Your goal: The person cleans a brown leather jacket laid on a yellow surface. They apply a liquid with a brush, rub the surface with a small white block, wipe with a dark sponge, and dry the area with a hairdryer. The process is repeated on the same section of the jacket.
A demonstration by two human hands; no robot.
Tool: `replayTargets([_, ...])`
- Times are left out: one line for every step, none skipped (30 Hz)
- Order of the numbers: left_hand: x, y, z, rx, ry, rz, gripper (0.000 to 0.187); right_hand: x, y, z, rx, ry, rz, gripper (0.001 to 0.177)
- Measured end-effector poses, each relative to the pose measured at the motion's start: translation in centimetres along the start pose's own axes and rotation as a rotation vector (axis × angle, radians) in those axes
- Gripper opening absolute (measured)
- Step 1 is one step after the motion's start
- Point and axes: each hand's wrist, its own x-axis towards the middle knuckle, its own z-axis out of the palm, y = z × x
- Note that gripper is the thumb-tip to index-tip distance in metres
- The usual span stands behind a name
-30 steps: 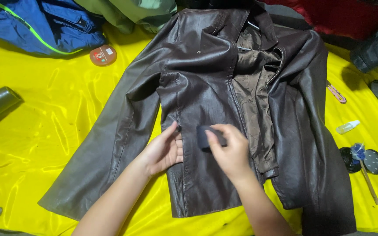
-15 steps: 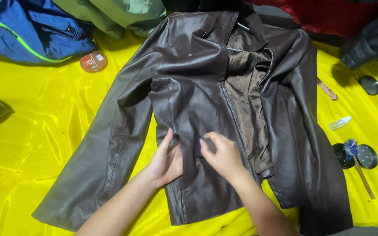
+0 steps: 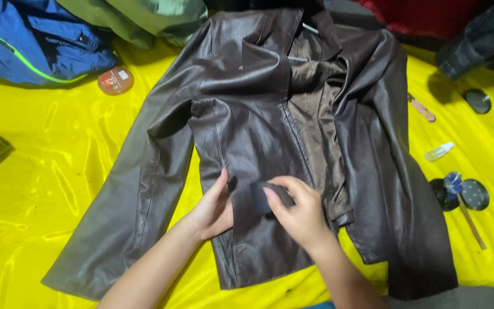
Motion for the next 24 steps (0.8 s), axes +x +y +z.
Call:
replayTargets([0.0,0.3,-0.2,0.000,-0.007,0.009,0.083,-0.9,-0.3,0.5,-0.004,-0.001,-0.010,0.014])
replayTargets([0.0,0.5,-0.4,-0.013,-0.048,-0.083,0.086,-1.8,-0.6,1.0,0.018,-0.030,-0.033,0.010])
replayTargets([-0.4,0.5,-0.8,-0.030,-0.079,-0.184,0.090,-3.2,-1.1,1.6,0.045,-0.063,-0.042,0.008])
replayTargets([-0.7,0.7,-0.3,-0.035,-0.076,-0.184,0.090,-4.1,-0.6,2.3,0.046,-0.068,-0.039,0.008])
replayTargets([-0.9,0.9,0.1,-0.001,-0.129,-0.115,0.092,-4.8,-0.1,3.0,-0.097,-0.140,-0.162,0.009])
replayTargets([-1.1,1.2,0.5,0.032,-0.183,-0.046,0.095,-5.6,0.5,3.8,-0.239,-0.212,-0.284,0.010])
replayTargets([-0.9,1.2,0.4,0.031,-0.178,-0.044,0.095,-4.7,-0.9,2.7,-0.234,-0.215,-0.285,0.010])
replayTargets([-0.6,1.1,0.2,0.021,-0.188,-0.038,0.096,-3.8,-2.3,1.6,-0.193,-0.155,-0.277,0.008])
replayTargets([-0.6,1.0,-0.1,0.010,-0.194,-0.040,0.097,-3.2,-3.8,0.6,-0.150,-0.094,-0.259,0.008])
replayTargets([-0.9,1.0,0.1,0.008,-0.186,-0.046,0.097,-3.7,-4.4,0.3,-0.144,-0.095,-0.251,0.008])
replayTargets([-0.8,1.0,0.5,-0.024,-0.097,-0.070,0.097,-3.8,-4.8,-0.2,-0.124,-0.084,-0.325,0.008])
replayTargets([-0.8,1.1,0.9,-0.057,-0.009,-0.095,0.098,-3.9,-5.3,-0.6,-0.103,-0.074,-0.400,0.010])
replayTargets([-0.9,1.3,1.2,-0.057,-0.011,-0.091,0.098,-5.6,-3.6,1.2,-0.103,-0.074,-0.404,0.010])
replayTargets([-1.0,1.5,1.4,-0.044,0.035,-0.105,0.096,-7.3,-2.0,3.1,-0.149,-0.261,-0.340,0.011])
replayTargets([-1.1,1.6,1.5,-0.035,0.080,-0.121,0.096,-9.0,-0.3,5.0,-0.196,-0.451,-0.272,0.013])
replayTargets([-1.1,1.5,1.6,-0.039,0.079,-0.119,0.096,-8.5,-1.4,3.9,-0.198,-0.455,-0.273,0.013])
replayTargets([-1.1,1.6,1.7,-0.049,0.082,-0.129,0.097,-7.7,-2.4,3.0,-0.197,-0.417,-0.306,0.013])
replayTargets([-1.1,1.7,1.7,-0.060,0.086,-0.139,0.098,-6.9,-3.4,2.1,-0.196,-0.380,-0.338,0.013])
replayTargets([-1.0,1.5,1.3,-0.060,0.092,-0.143,0.098,-6.8,-4.7,1.4,-0.191,-0.380,-0.333,0.013])
replayTargets([-0.9,1.3,1.0,-0.087,0.088,-0.135,0.097,-6.6,-5.9,0.5,-0.109,-0.311,-0.376,0.013])
replayTargets([-0.5,1.3,0.9,-0.110,0.076,-0.123,0.097,-6.1,-7.0,-0.6,-0.034,-0.238,-0.424,0.014])
replayTargets([-0.7,1.5,1.1,-0.107,0.075,-0.123,0.097,-7.2,-6.1,0.7,-0.035,-0.235,-0.425,0.014])
replayTargets([-0.8,1.5,1.2,-0.105,0.092,-0.126,0.097,-8.4,-5.2,1.9,-0.085,-0.331,-0.431,0.012])
replayTargets([-0.8,1.5,1.3,-0.103,0.109,-0.129,0.097,-9.6,-4.2,3.2,-0.136,-0.427,-0.435,0.011])
